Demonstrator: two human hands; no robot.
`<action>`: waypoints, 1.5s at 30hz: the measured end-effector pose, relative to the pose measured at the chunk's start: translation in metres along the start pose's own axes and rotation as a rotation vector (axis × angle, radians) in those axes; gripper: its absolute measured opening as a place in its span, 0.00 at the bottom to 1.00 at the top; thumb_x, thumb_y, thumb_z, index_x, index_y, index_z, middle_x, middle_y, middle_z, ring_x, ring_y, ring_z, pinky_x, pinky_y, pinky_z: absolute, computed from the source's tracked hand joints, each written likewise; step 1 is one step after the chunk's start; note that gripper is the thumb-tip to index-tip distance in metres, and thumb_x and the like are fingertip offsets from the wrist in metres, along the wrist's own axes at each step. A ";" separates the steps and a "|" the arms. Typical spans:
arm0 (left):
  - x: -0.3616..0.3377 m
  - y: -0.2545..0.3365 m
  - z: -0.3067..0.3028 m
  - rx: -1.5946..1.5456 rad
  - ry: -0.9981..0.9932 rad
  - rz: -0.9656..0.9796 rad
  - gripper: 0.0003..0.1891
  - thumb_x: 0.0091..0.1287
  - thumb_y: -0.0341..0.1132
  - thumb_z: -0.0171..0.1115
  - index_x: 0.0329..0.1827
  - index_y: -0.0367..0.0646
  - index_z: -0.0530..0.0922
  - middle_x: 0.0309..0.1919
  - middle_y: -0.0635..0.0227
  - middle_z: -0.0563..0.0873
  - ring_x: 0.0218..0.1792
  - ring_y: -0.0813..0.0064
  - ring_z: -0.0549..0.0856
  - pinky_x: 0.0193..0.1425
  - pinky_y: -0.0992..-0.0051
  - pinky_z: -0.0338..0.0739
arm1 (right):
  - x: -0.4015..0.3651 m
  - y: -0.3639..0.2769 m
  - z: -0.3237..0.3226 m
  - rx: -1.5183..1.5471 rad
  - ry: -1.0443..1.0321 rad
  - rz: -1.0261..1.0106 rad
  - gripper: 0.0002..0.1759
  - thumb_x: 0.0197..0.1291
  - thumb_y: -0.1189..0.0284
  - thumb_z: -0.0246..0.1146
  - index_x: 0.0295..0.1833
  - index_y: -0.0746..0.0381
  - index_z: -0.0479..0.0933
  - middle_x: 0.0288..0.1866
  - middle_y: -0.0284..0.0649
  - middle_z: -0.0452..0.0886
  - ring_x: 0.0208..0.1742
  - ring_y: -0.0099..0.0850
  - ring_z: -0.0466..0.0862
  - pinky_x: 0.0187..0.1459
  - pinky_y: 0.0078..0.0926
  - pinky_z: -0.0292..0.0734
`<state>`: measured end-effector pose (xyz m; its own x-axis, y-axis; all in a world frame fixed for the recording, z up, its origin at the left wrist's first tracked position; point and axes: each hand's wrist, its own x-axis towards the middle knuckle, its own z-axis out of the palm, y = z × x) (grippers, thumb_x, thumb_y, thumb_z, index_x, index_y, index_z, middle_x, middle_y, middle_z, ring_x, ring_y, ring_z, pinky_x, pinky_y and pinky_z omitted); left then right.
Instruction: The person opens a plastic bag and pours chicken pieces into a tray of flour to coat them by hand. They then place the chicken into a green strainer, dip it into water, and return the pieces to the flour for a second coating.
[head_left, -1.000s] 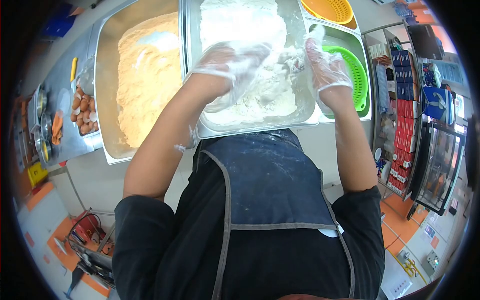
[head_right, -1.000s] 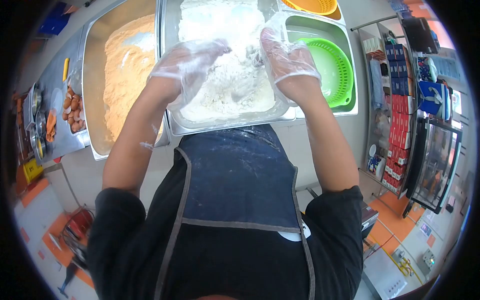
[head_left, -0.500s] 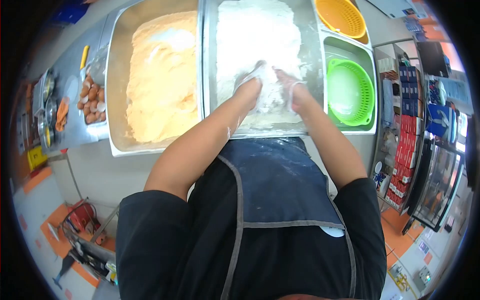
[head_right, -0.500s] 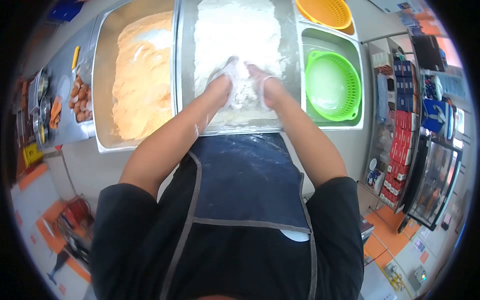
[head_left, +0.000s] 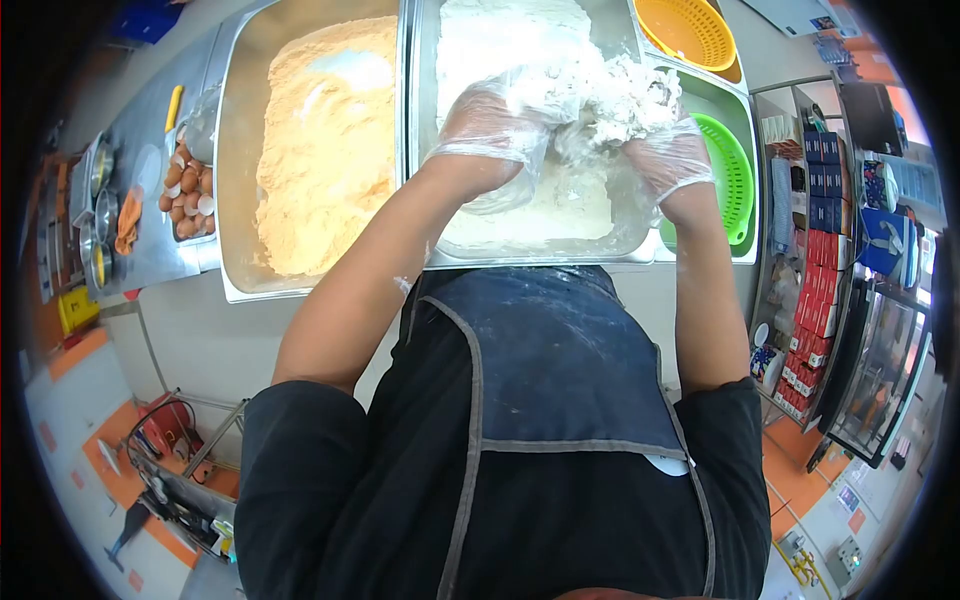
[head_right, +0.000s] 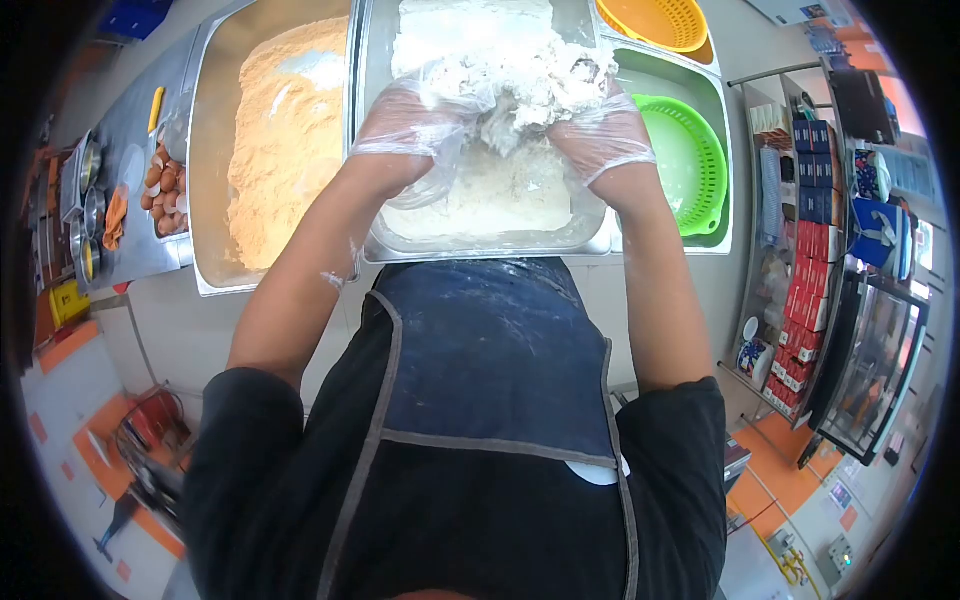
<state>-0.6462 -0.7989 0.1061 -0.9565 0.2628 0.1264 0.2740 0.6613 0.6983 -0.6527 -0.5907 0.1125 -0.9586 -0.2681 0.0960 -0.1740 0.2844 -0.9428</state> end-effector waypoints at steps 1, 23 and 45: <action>0.000 0.003 -0.003 0.000 0.000 0.001 0.14 0.56 0.29 0.59 0.47 0.43 0.78 0.45 0.60 0.81 0.45 0.64 0.80 0.52 0.74 0.71 | -0.001 -0.004 -0.001 0.000 0.001 0.000 0.24 0.47 0.79 0.61 0.53 0.67 0.67 0.47 0.39 0.77 0.46 0.26 0.75 0.49 0.23 0.70; 0.022 -0.018 -0.004 0.211 -0.371 -0.072 0.24 0.69 0.49 0.40 0.64 0.48 0.65 0.59 0.59 0.73 0.58 0.61 0.73 0.64 0.68 0.63 | 0.014 0.010 -0.032 -0.811 -0.418 -0.283 0.15 0.62 0.67 0.54 0.51 0.62 0.74 0.45 0.47 0.78 0.43 0.41 0.78 0.48 0.31 0.72; -0.010 -0.075 0.148 -0.833 -0.247 -0.853 0.23 0.65 0.48 0.54 0.52 0.37 0.76 0.47 0.57 0.80 0.45 0.71 0.79 0.46 0.72 0.73 | -0.013 0.143 0.088 0.711 -0.151 0.833 0.18 0.62 0.66 0.55 0.51 0.70 0.73 0.46 0.42 0.78 0.47 0.30 0.77 0.51 0.27 0.71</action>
<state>-0.6423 -0.7470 -0.0520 -0.7285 0.1507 -0.6682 -0.6683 0.0576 0.7416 -0.6453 -0.6273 -0.0518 -0.6698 -0.3615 -0.6486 0.7288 -0.1528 -0.6675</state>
